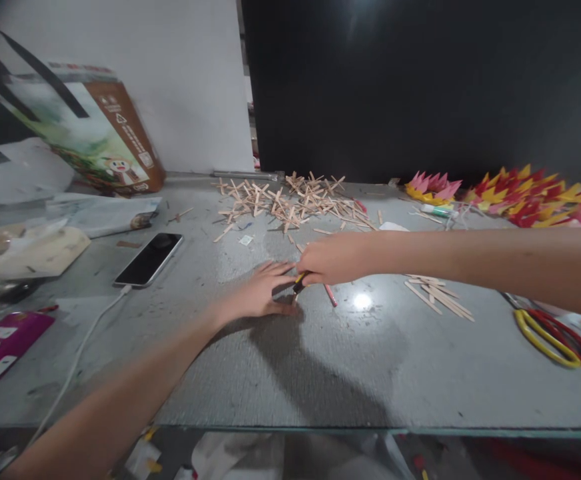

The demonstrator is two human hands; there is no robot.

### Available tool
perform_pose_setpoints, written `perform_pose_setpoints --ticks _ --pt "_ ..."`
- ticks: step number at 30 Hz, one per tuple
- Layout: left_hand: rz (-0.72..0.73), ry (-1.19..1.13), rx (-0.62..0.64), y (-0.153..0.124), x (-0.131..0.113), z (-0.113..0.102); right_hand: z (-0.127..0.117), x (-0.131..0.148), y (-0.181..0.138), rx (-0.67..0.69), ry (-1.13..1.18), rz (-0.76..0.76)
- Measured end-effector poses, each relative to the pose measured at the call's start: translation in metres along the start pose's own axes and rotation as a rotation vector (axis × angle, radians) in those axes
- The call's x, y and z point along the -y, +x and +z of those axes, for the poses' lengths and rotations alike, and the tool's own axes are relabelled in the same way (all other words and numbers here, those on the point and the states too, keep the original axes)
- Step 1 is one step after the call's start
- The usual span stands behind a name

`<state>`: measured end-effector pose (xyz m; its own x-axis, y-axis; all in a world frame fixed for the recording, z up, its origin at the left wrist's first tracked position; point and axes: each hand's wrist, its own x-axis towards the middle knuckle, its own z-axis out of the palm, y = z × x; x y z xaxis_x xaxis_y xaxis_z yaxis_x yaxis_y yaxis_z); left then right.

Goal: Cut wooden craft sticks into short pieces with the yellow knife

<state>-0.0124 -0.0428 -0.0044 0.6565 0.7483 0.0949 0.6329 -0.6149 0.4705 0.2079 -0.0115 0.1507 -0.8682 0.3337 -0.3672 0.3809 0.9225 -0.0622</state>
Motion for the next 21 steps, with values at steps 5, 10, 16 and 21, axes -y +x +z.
perform_pose_setpoints --ticks 5,10,16,21 --pt "-0.030 0.014 0.012 0.000 0.001 0.002 0.014 -0.008 -0.009 -0.005 0.130 0.044" --pt "-0.060 0.015 0.039 0.000 -0.004 -0.002 0.026 -0.012 -0.022 0.020 0.270 0.134" --pt "-0.064 0.006 0.037 0.001 -0.002 -0.001 0.034 -0.013 -0.026 -0.060 0.321 0.226" --pt "-0.058 -0.004 0.038 0.002 -0.001 0.000 0.053 -0.020 -0.026 -0.127 0.320 0.169"
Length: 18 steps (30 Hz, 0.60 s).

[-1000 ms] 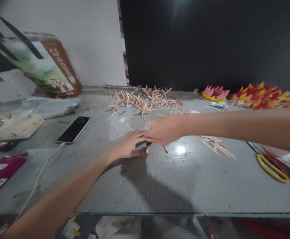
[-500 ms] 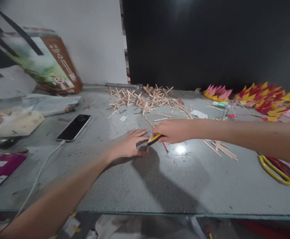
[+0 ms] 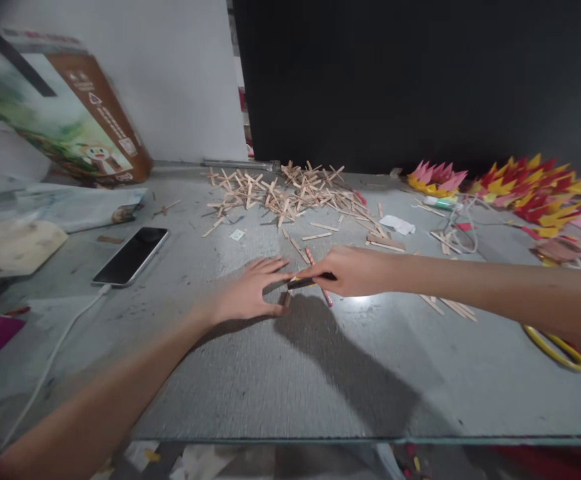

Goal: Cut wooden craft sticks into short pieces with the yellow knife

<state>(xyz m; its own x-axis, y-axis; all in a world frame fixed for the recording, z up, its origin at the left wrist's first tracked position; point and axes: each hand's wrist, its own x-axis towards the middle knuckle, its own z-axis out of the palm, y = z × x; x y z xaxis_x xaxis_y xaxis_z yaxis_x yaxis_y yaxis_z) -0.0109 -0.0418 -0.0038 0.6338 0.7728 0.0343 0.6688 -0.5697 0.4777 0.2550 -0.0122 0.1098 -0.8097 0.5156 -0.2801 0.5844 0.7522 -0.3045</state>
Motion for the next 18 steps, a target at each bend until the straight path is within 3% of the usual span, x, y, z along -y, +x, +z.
perform_pose_setpoints --ticks 8,18 --pt "-0.012 -0.001 -0.009 0.0000 0.0008 0.0011 0.0063 -0.0081 -0.0038 0.001 0.015 -0.034" --pt "-0.007 0.002 -0.015 -0.0005 0.0020 0.0020 0.0043 0.0003 -0.0050 -0.042 -0.153 -0.160"
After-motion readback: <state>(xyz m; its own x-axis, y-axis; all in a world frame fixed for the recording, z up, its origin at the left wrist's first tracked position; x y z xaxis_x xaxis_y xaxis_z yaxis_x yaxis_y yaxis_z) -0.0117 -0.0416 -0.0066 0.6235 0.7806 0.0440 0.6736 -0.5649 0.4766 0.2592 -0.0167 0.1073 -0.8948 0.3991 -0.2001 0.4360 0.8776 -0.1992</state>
